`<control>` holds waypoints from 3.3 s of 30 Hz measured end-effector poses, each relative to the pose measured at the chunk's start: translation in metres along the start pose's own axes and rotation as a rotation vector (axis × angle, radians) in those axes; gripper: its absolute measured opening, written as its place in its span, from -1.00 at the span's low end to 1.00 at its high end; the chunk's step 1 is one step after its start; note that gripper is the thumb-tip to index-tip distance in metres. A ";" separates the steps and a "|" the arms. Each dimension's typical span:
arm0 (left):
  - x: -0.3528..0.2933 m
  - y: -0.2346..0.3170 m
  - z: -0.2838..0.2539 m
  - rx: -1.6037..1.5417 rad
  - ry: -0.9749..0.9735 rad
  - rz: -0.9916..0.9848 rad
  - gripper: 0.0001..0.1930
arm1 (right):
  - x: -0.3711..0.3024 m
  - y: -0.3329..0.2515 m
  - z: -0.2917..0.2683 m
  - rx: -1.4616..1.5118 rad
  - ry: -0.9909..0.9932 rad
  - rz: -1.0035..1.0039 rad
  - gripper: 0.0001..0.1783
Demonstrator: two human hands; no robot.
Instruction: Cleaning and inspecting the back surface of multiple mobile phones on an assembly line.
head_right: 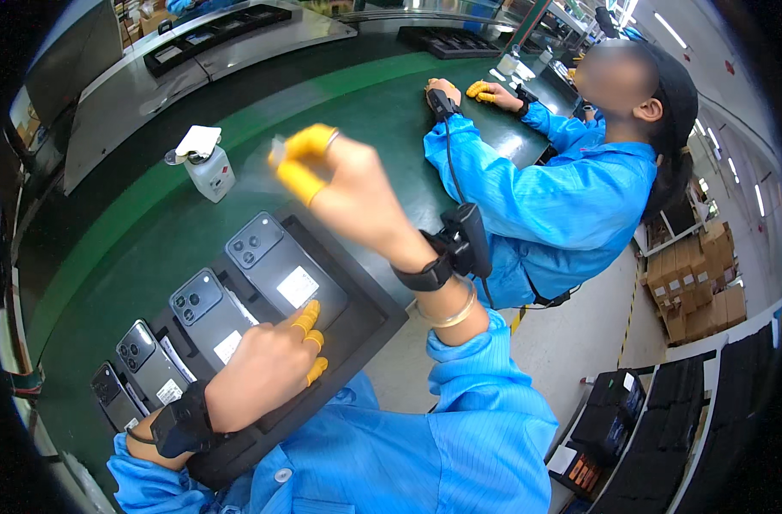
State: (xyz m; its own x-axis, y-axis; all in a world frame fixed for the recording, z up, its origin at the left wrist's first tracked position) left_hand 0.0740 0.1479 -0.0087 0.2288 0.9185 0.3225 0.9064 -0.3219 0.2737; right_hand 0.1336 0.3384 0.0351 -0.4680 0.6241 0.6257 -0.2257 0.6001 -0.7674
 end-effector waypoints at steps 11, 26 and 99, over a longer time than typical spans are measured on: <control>-0.025 -0.011 -0.035 -0.134 0.005 0.001 -0.77 | 0.009 -0.052 0.008 0.333 0.045 -0.113 -0.85; -0.180 0.012 -0.085 0.285 0.079 -0.643 -0.73 | -0.065 -0.073 0.155 -0.101 -0.375 -0.922 -0.68; -0.280 0.034 -0.097 0.305 0.247 -0.914 -0.62 | -0.150 -0.081 0.271 0.064 -0.930 -0.806 -0.73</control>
State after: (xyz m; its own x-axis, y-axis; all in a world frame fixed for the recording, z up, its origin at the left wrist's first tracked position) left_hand 0.0065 -0.1423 -0.0012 -0.6523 0.6991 0.2929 0.7577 0.5907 0.2775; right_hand -0.0089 0.0606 -0.0349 -0.5999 -0.5221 0.6062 -0.7608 0.6066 -0.2306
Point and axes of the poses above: each hand's wrist, its own x-axis towards the middle knuckle, its own z-axis out of the palm, y = z × x, the point moved 1 cm from there along x, towards the middle knuckle, and after that the axes turned 12 degrees about y, right-handed, at the moved point
